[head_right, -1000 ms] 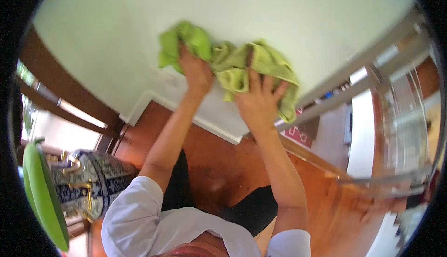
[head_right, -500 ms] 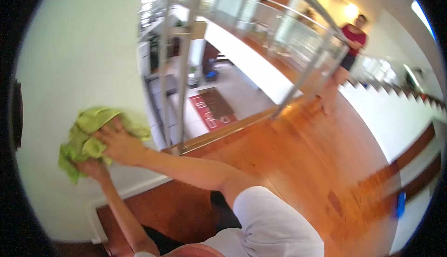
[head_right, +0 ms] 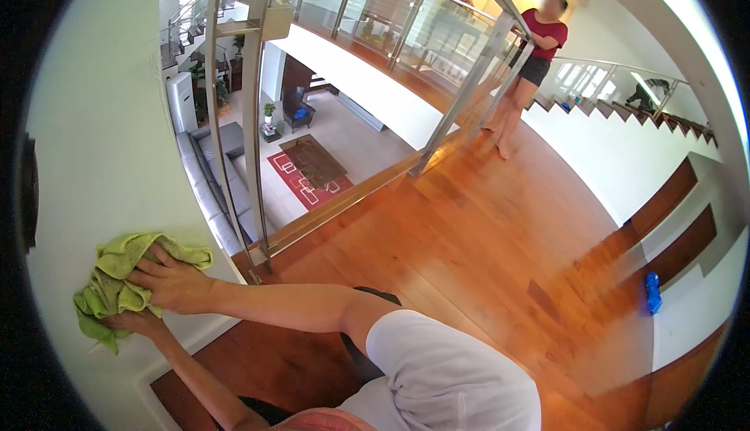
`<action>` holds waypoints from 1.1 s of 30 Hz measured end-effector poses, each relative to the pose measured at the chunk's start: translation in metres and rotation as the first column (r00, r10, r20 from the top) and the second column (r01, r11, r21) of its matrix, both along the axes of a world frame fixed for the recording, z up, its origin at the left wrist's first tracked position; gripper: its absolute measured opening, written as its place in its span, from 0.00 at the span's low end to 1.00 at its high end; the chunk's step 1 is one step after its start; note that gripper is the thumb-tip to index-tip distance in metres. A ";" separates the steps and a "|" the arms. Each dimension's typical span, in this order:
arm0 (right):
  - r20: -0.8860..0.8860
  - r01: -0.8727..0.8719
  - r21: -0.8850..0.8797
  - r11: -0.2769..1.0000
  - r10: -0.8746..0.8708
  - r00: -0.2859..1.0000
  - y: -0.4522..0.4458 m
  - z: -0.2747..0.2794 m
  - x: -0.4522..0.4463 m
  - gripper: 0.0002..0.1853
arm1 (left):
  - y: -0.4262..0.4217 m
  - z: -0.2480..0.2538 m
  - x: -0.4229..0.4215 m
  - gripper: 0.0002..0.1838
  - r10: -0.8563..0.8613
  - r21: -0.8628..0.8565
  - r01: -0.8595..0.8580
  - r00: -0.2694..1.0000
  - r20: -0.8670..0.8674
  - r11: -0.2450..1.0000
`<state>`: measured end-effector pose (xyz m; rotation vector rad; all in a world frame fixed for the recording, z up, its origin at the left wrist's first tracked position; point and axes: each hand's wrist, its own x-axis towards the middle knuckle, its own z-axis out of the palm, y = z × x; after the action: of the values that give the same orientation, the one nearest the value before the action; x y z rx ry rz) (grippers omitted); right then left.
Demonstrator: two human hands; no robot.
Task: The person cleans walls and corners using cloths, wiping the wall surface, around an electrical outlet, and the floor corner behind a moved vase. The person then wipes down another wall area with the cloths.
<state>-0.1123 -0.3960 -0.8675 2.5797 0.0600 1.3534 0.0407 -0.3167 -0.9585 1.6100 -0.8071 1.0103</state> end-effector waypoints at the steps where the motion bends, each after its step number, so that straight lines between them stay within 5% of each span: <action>1: 0.002 -0.001 0.001 1.000 0.001 1.000 0.000 -0.001 0.000 0.23 | 0.001 -0.002 0.001 0.33 -0.020 0.008 0.020 1.000 0.010 1.000; 25: -0.058 0.009 0.074 0.997 -0.004 0.998 0.006 -0.014 0.002 0.26 | 0.004 -0.008 0.006 0.31 0.147 0.071 -0.151 0.988 0.055 0.986; 28: -0.066 0.031 0.058 0.998 -0.027 0.997 0.007 -0.014 0.000 0.23 | 0.004 0.004 -0.004 0.28 -0.076 0.002 0.077 0.994 -0.080 0.997; 33: -0.026 0.016 0.070 0.997 -0.014 1.000 0.008 -0.014 -0.002 0.19 | -0.006 0.015 -0.023 0.25 -0.365 -0.381 0.245 0.886 -0.286 0.891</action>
<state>-0.1143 -0.3879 -0.8820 2.6500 -0.0032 1.3407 0.0172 -0.3226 -0.9432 1.2642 -0.5836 0.5671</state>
